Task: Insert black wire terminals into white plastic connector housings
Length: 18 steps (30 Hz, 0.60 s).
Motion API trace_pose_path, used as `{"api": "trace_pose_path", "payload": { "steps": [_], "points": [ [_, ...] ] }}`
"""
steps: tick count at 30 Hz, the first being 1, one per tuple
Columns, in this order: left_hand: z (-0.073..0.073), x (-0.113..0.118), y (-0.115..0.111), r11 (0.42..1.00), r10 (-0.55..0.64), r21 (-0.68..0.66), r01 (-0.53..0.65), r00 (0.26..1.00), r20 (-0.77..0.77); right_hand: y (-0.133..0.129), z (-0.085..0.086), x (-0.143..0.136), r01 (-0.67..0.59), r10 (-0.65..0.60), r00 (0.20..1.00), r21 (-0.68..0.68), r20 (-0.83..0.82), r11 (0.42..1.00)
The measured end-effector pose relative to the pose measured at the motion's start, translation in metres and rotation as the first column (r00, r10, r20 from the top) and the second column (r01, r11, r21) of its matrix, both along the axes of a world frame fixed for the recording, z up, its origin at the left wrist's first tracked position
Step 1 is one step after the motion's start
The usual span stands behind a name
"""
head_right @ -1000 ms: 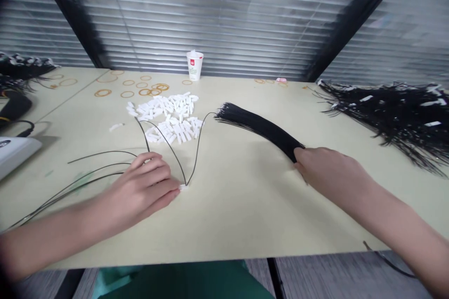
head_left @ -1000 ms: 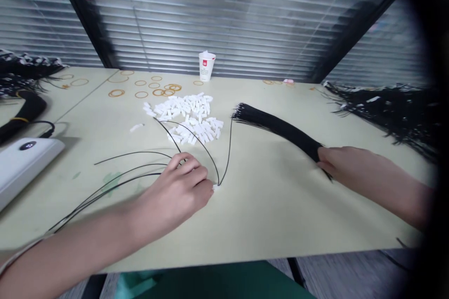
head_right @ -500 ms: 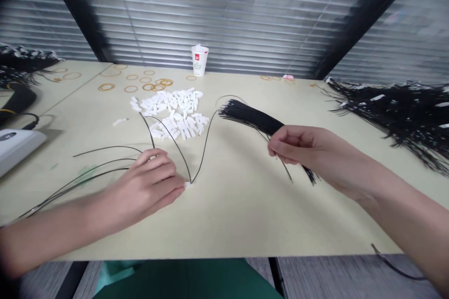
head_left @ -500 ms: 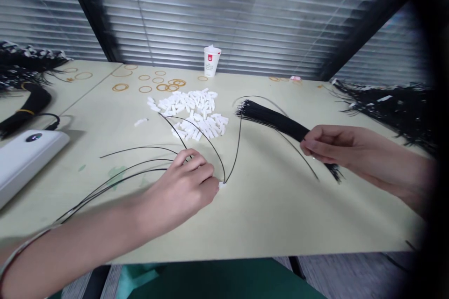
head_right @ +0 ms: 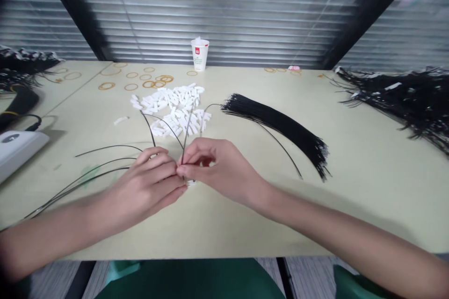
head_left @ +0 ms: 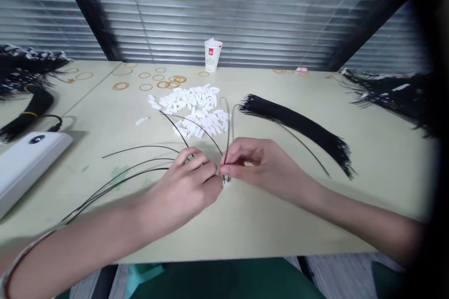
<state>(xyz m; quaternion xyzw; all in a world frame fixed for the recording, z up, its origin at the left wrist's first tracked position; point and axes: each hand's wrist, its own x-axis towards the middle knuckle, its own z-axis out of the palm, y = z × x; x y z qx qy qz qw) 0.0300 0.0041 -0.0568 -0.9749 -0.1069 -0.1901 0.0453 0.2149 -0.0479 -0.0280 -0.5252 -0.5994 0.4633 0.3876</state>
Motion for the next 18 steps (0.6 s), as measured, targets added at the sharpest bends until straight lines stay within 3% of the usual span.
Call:
{"api": "trace_pose_path", "payload": {
  "steps": [4, 18],
  "points": [
    [0.003, 0.0, -0.001, 1.0, 0.01, -0.02, -0.01, 1.0, -0.019, -0.004, -0.01, 0.004, 0.065, -0.087, 0.976, 0.114, 0.202, 0.991],
    [0.004, 0.0, 0.0, 0.999, -0.001, -0.037, 0.001, 1.0, -0.009, 0.0, -0.016, 0.006, 0.031, -0.059, 0.971, 0.125, 0.234, 0.992]
  ]
}}
